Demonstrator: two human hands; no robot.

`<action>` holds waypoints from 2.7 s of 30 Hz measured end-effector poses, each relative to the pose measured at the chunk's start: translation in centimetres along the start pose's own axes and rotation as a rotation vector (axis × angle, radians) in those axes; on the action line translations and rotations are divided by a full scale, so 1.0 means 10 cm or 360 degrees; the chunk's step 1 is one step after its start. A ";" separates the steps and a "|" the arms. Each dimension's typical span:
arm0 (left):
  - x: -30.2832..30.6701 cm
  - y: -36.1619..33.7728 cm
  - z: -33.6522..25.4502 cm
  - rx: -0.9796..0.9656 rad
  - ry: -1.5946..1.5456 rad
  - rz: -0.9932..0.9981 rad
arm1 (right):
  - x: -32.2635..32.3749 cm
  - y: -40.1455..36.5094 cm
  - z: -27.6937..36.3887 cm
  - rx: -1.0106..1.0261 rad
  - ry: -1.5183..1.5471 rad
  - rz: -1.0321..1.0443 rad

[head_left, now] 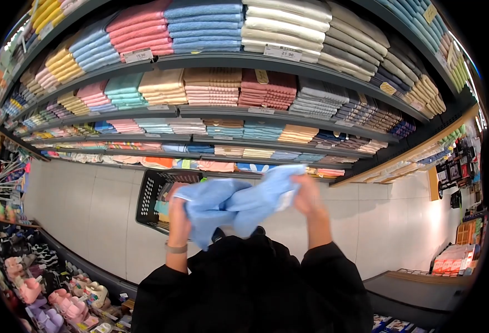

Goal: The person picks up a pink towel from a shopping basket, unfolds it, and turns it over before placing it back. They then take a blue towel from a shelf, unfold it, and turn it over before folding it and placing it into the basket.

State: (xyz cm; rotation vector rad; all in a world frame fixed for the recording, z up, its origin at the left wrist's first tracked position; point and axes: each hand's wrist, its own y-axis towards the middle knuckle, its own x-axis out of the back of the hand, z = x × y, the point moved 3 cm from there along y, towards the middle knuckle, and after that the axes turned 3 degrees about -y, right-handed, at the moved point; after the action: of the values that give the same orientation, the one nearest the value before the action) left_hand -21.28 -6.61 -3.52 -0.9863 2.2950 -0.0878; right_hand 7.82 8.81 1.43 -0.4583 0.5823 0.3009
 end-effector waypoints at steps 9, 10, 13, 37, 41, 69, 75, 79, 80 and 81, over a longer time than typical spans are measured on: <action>0.03 -0.11 -0.33 0.0382 -0.0551 0.0048 | -0.05 -0.02 -0.07 0.0213 -0.0433 0.0074; -0.01 -0.11 -0.34 0.0369 -0.0557 0.0047 | -0.18 -0.08 -0.32 0.0103 -0.0549 0.0181; 0.04 -0.11 -0.38 0.0343 -0.0498 -0.0029 | -0.45 -0.22 -0.64 -0.0054 -0.0746 0.0392; 1.04 0.35 -0.55 0.0109 -0.0516 -0.0176 | -0.35 -0.43 -0.13 0.0188 -0.0750 0.0174; 1.07 0.39 -0.47 0.0101 -0.0570 -0.0087 | -0.32 -0.44 -0.12 0.0209 -0.0732 0.0163; 0.95 0.34 -0.08 0.0291 -0.0564 -0.0124 | -0.46 -0.37 -0.38 0.0122 -0.0585 0.0299; 0.96 0.34 -0.06 0.0289 -0.0560 -0.0099 | -0.44 -0.38 -0.44 0.0086 -0.0535 0.0306; 0.98 0.36 -0.03 0.0314 -0.0570 -0.0092 | -0.33 -0.32 -0.49 -0.0152 -0.0378 0.0331; 0.98 0.36 -0.03 0.0314 -0.0570 -0.0091 | -0.32 -0.37 -0.48 -0.0152 -0.0378 0.0331; 0.98 0.35 -0.03 0.0318 -0.0574 -0.0093 | -0.50 -0.51 -0.26 -0.0231 -0.0008 0.0116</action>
State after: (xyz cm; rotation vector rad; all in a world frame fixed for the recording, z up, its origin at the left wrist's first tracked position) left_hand -28.76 -10.71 -9.48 -0.8856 1.8897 -0.1477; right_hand 4.61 2.44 4.11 -0.5771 0.5755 0.4157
